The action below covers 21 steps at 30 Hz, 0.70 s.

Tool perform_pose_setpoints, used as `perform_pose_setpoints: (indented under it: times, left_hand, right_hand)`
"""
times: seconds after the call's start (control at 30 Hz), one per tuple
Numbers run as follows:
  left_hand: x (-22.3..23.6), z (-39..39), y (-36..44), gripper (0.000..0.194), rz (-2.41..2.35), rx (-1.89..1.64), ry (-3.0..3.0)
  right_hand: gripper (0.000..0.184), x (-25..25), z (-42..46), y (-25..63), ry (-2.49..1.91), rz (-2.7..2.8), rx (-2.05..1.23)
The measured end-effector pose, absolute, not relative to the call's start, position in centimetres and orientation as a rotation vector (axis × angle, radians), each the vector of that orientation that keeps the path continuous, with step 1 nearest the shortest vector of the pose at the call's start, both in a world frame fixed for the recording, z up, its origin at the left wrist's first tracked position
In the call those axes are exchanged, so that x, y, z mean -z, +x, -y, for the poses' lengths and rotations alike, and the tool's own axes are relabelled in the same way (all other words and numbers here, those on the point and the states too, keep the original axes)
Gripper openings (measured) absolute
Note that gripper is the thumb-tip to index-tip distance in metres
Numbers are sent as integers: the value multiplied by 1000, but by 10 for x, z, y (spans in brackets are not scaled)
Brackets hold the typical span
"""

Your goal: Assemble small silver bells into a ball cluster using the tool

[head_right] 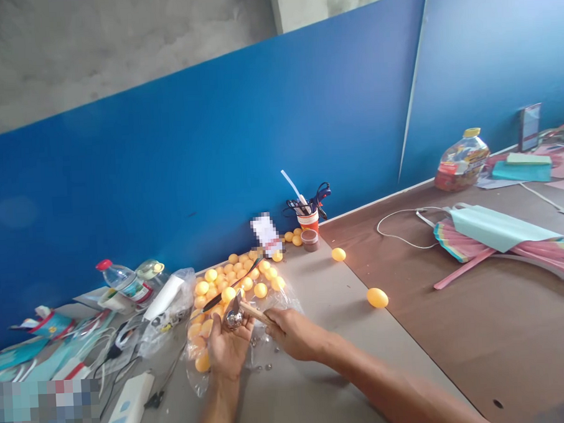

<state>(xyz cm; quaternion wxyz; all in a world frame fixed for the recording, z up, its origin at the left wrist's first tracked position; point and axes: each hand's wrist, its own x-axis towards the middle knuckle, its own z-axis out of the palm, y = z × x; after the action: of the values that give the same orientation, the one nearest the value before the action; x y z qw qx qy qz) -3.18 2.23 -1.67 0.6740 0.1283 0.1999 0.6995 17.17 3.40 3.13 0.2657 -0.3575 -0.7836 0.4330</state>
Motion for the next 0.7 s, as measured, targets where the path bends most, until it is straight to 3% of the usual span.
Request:
perform_pose_setpoints:
  times: [0.43,0.7]
  left_hand:
    - [19,-25,-37,47,-545,-1660,293]
    - [11,-20,-32,39,-524,-1638,275]
  right_hand:
    - [15,-30,-31,169,-895,2083,-1312]
    - [14,-28,-30,166,-910,2050,-1378]
